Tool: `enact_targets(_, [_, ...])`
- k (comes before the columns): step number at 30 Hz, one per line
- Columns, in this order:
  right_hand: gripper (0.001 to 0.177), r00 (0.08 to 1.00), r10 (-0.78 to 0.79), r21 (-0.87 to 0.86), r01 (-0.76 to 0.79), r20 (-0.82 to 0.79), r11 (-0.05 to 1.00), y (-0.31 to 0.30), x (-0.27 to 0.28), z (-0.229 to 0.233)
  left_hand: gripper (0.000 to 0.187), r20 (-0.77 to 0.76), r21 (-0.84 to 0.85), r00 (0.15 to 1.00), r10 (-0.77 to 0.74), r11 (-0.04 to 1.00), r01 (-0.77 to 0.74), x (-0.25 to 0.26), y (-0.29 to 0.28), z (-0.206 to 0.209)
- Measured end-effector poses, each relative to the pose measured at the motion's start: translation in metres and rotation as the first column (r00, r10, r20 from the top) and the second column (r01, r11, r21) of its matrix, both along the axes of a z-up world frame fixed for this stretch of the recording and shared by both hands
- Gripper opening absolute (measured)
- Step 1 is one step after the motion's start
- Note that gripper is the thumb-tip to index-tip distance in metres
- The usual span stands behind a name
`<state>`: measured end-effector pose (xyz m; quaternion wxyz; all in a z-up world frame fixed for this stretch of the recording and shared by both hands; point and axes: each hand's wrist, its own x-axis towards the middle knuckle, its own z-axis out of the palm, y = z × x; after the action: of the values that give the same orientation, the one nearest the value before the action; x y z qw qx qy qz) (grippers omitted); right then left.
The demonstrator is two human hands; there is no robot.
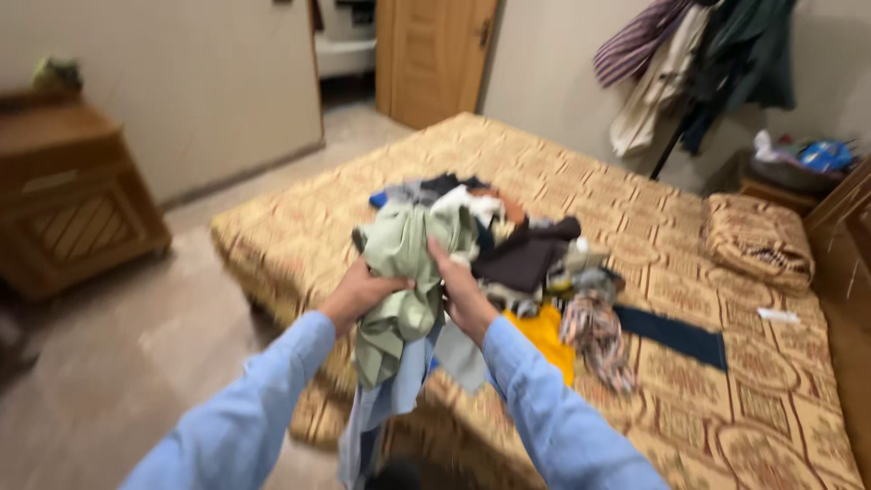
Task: The person removes various pieces of clothing from a wardrobe, places them on a bed and a nearby table, and then sorts through the pile by picking up and setting down different garments.
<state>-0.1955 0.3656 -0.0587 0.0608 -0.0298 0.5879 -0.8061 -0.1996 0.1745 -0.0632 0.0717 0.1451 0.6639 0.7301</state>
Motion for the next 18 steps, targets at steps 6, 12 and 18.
enact_targets(6, [0.060, 0.974, -0.078, 0.321, 0.006, 0.212, 0.947, 0.035, -0.048, 0.047, 0.038, 0.070, -0.036, 0.998, -0.001, 0.999, 0.003, -0.119, 0.032, 0.047])
enact_targets(12, [0.061, 0.979, -0.141, 0.101, 0.127, 0.149, 0.987, 0.081, -0.115, 0.056, 0.060, 0.112, 0.145, 0.976, -0.187, 0.975, 0.170, -0.202, 0.086, 0.093])
enact_targets(18, [0.063, 0.624, -0.771, 0.179, 0.779, -0.129, 0.601, 0.169, -0.187, 0.018, 0.117, 0.015, -0.210, 0.959, -0.282, 0.937, 0.279, -0.301, 0.148, 0.074])
